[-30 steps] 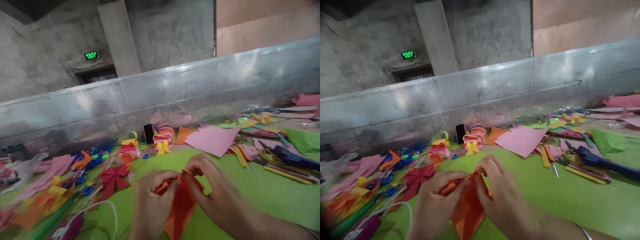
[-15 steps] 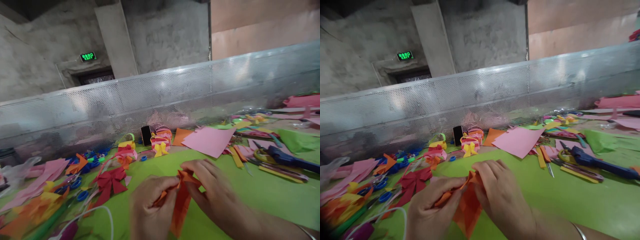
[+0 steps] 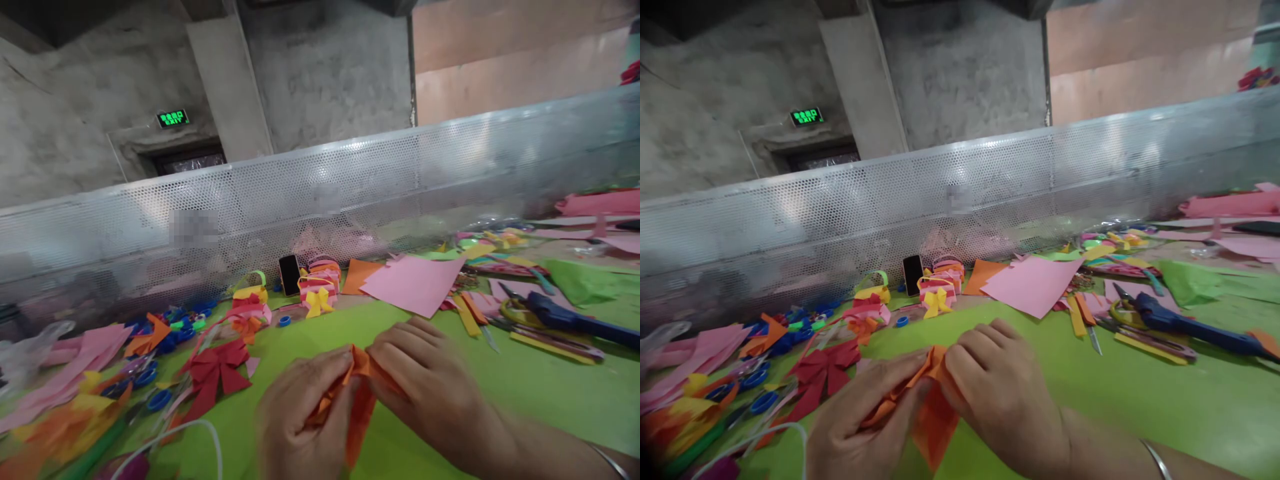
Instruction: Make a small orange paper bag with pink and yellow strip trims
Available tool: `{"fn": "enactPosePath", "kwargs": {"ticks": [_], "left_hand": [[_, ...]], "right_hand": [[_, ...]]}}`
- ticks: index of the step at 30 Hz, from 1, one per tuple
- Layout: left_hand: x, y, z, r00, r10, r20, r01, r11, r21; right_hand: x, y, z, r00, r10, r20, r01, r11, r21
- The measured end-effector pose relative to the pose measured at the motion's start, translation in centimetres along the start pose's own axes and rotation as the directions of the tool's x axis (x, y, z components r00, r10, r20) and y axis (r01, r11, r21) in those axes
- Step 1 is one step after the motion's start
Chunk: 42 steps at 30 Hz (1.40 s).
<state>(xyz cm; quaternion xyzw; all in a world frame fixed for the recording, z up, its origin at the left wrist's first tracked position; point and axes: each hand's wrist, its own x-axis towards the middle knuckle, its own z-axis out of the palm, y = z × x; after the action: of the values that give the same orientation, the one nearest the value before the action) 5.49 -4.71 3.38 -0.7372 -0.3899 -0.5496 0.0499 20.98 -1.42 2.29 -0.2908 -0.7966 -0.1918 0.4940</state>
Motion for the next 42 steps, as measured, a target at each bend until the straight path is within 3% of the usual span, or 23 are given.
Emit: {"fn": "enactPosePath", "kwargs": {"ticks": [8,13,17,21,25,28,30,34,42], "left_hand": [[-0.5,0.1,0.5,0.998,-0.014,0.053,0.015,1.0,-0.02],[-0.3,0.1,0.4,0.983,-0.185,-0.007,0.185,0.982,-0.038],[0.0,-0.1,0.2,0.935,-0.343,-0.095,0.335,0.938,-0.091],[0.6,-0.2,-0.4,0.93,-0.355,-0.097,0.349,0.935,-0.069],[1.1,-0.2,-0.9,0.941,-0.339,-0.02,0.334,0.934,-0.126],[1.2,-0.3,-1.1,0.919,-0.379,0.108,0.393,0.9,-0.189],[1.3,-0.2,-1.1,0.885,-0.446,0.132,0.464,0.862,-0.204],[1.2,0.3,-1.0,0.831,-0.542,0.127,0.556,0.796,-0.239],[1.4,0.1,-1.2,0.819,-0.531,0.215,0.573,0.768,-0.287]], "right_hand": [[0.1,-0.1,0.1,1.0,0.014,-0.015,-0.014,0.999,-0.039],[0.1,-0.8,0.2,0.999,0.001,0.037,0.0,0.999,-0.039],[0.0,-1.4,0.5,0.99,-0.017,0.142,0.02,1.0,-0.018],[0.0,-0.9,0.5,0.991,-0.066,0.119,0.055,0.994,0.095],[0.4,0.2,0.3,0.996,0.083,0.028,-0.088,0.954,0.286],[0.9,0.7,0.3,0.976,0.178,0.122,-0.215,0.856,0.471],[1.1,0.7,0.3,0.957,0.18,0.225,-0.278,0.785,0.554],[1.2,0.3,0.3,0.899,0.258,0.355,-0.423,0.723,0.547],[1.0,0.0,0.2,0.856,0.219,0.469,-0.496,0.609,0.619]]}}
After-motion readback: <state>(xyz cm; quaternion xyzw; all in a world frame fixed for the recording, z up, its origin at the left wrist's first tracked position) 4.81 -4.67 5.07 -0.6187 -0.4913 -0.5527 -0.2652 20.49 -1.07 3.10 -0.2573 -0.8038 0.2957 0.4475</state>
